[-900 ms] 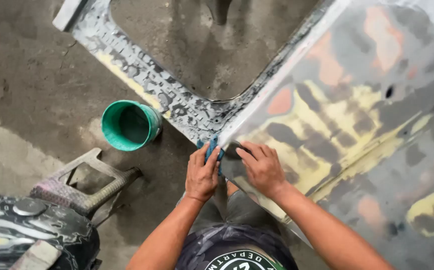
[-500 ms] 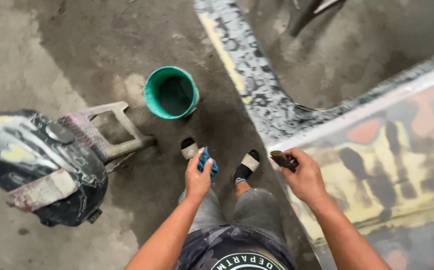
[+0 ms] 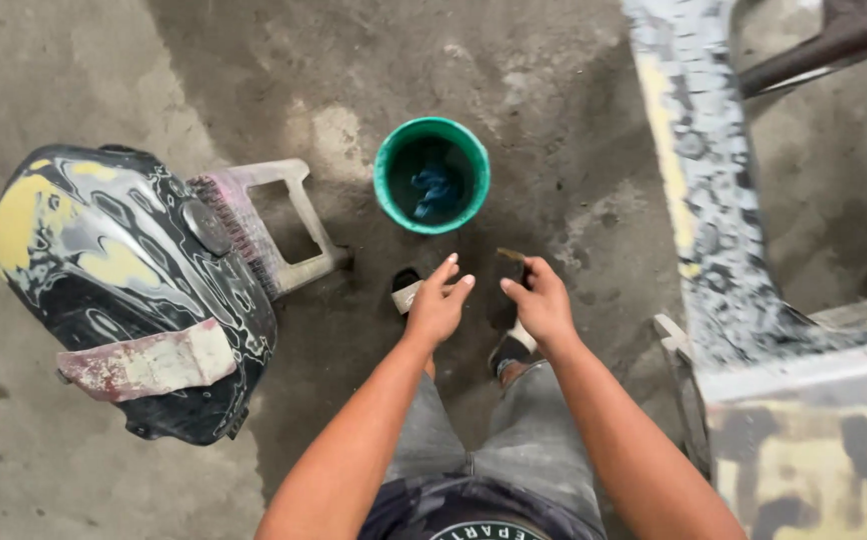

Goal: The person scrubs a large, flat, gray surface using a black sponge and a blue cloth. They repeatedly dip the tools into a green bucket of water to rinse them before continuing to scrub the surface, which has visible yellow and orange stains.

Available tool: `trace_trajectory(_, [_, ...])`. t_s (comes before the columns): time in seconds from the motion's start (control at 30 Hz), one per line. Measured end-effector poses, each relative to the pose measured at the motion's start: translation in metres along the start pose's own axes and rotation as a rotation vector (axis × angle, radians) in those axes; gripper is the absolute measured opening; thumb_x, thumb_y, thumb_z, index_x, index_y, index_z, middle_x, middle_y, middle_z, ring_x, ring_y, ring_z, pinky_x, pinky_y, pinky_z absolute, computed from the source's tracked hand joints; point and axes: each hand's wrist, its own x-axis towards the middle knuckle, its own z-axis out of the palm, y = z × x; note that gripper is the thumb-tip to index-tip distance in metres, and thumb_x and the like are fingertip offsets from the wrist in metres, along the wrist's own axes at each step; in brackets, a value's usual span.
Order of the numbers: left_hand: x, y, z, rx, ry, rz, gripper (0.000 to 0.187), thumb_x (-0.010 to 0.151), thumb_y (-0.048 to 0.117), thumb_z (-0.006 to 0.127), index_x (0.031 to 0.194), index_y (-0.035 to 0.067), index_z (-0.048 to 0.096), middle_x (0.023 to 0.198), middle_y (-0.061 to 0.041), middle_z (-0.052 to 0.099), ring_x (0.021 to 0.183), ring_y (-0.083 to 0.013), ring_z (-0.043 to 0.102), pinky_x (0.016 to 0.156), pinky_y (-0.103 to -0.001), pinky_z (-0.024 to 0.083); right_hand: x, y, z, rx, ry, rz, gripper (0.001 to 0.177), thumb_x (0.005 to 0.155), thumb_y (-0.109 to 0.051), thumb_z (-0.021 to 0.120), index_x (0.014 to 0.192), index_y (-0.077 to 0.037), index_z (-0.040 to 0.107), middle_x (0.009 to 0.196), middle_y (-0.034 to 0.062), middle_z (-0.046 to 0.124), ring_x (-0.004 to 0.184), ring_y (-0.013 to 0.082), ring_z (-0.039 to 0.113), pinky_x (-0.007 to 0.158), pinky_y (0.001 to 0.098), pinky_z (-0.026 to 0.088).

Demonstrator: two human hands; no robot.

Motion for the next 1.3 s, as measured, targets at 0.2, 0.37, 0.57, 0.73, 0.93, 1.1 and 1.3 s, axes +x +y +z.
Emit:
trace_trajectory(0.2, [0.083, -0.038, -0.022, 0.021, 0.126, 0.043, 0.042, 0.096, 0.016, 0.067, 0.135, 0.003, 0.064, 0.107, -0.01, 0.076, 0.092, -0.0144, 0.07, 0.082, -0.031, 0.055, 0.119, 0.055, 0.088, 0.226, -0.152, 0.096, 0.036, 0.09, -0.001, 0.069, 0.125, -0.002, 0.062, 0.109, 0.0058, 0.073, 0.098, 0.0127, 0.068, 0.087, 0.0289, 0.054])
trace_trajectory(0.37, [0.165, -0.104, -0.031, -0.185, 0.223, -0.036, 0.027, 0.095, 0.01, 0.068, 0.121, -0.001, 0.068, 0.092, -0.006, 0.074, 0.078, -0.0115, 0.063, 0.069, -0.03, 0.051, 0.215, 0.114, 0.106, -0.036, -0.132, 0.065, 0.039, 0.092, -0.008, 0.074, 0.129, -0.001, 0.064, 0.111, 0.0081, 0.073, 0.097, 0.0121, 0.067, 0.088, 0.0286, 0.055])
trace_trajectory(0.57, [0.283, -0.181, -0.036, -0.267, 0.404, -0.035, 0.028, 0.095, 0.01, 0.068, 0.119, -0.002, 0.064, 0.091, -0.009, 0.071, 0.079, -0.0126, 0.062, 0.069, -0.03, 0.05, 0.351, 0.196, 0.11, -0.633, -0.145, -0.127, 0.06, 0.089, -0.024, 0.076, 0.141, -0.005, 0.054, 0.131, 0.0196, 0.066, 0.112, 0.0321, 0.065, 0.096, 0.0397, 0.052])
trace_trajectory(0.73, [0.392, -0.238, -0.017, -0.043, 0.496, -0.025, 0.027, 0.092, 0.012, 0.066, 0.115, -0.002, 0.064, 0.099, -0.017, 0.075, 0.089, -0.0273, 0.073, 0.079, -0.039, 0.055, 0.453, 0.263, 0.132, -0.845, -0.303, -0.238, 0.071, 0.086, -0.028, 0.074, 0.148, -0.007, 0.047, 0.142, 0.027, 0.057, 0.129, 0.0433, 0.055, 0.105, 0.0479, 0.045])
trace_trajectory(0.93, [0.498, -0.347, 0.013, 0.285, 0.586, -0.275, 0.028, 0.09, 0.022, 0.061, 0.107, 0.004, 0.073, 0.107, -0.026, 0.073, 0.102, -0.0473, 0.068, 0.09, -0.055, 0.054, 0.51, 0.329, 0.142, -1.328, -0.505, -0.114, 0.067, 0.081, -0.016, 0.07, 0.144, -0.011, 0.049, 0.152, 0.0271, 0.043, 0.127, 0.0421, 0.052, 0.101, 0.0487, 0.046])
trace_trajectory(1.1, [0.54, -0.434, 0.046, 0.53, 0.354, -0.384, 0.033, 0.086, 0.032, 0.064, 0.098, 0.003, 0.075, 0.107, -0.026, 0.07, 0.101, -0.0457, 0.068, 0.088, -0.054, 0.056, 0.531, 0.412, 0.124, -1.375, -0.576, 0.041, 0.06, 0.084, -0.007, 0.066, 0.143, -0.013, 0.055, 0.144, 0.0215, 0.056, 0.126, 0.0404, 0.059, 0.101, 0.0486, 0.051])
trace_trajectory(1.3, [0.487, -0.333, 0.013, 0.177, 0.593, -0.266, 0.034, 0.085, 0.02, 0.063, 0.112, 0.002, 0.072, 0.101, -0.028, 0.072, 0.098, -0.0468, 0.069, 0.085, -0.052, 0.055, 0.45, 0.229, 0.125, -0.748, -0.398, -0.169, 0.047, 0.078, 0.006, 0.053, 0.119, -0.005, 0.072, 0.113, 0.0219, 0.074, 0.11, 0.0373, 0.071, 0.097, 0.0419, 0.054])
